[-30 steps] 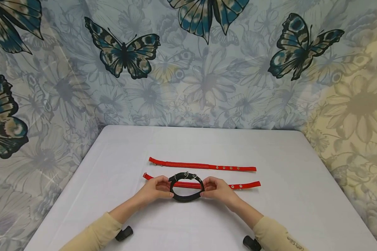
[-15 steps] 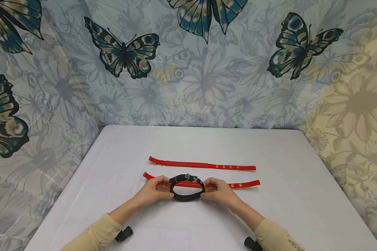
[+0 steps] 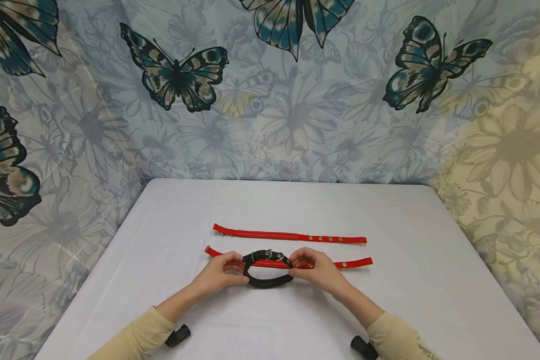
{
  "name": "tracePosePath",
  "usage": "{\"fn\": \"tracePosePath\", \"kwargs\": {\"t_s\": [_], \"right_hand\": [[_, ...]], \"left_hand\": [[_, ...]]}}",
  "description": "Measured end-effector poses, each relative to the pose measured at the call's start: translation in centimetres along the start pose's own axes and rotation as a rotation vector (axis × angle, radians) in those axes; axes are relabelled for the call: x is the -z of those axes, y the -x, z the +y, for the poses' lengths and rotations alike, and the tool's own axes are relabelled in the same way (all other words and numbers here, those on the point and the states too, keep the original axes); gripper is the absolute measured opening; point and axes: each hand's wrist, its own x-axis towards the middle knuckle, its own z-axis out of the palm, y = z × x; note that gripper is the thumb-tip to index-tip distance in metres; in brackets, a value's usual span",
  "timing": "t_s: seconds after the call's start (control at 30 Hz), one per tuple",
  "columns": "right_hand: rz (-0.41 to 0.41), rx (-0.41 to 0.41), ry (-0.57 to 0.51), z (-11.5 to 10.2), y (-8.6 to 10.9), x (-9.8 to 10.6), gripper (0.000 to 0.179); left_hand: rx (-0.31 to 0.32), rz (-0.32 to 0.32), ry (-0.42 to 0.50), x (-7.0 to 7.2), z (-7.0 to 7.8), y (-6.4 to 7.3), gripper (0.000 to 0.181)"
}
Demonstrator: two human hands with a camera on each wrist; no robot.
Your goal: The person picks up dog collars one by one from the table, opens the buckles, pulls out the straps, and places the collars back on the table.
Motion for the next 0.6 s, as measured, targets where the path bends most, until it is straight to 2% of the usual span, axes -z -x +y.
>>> {"fn": "tracePosePath", "kwargs": {"t_s": [0.37,0.4,0.6], "right_hand": [[-0.016,0.006,0.008,-0.1,0.2,0.0,0.032],[-0.017,0.007,0.008,-0.1,0.3,0.0,0.031],[-0.018,0.004,0.018,-0.1,0.4,-0.1,0.029]], "left_hand": [[-0.065,0.037,-0.033,0.2,1.1,0.4,0.034],[-0.078,0.040,-0.037,0.2,0.8,0.2,0.034],[-0.109,0.042,-0.032,0.2,0.9,0.3,0.030]]}}
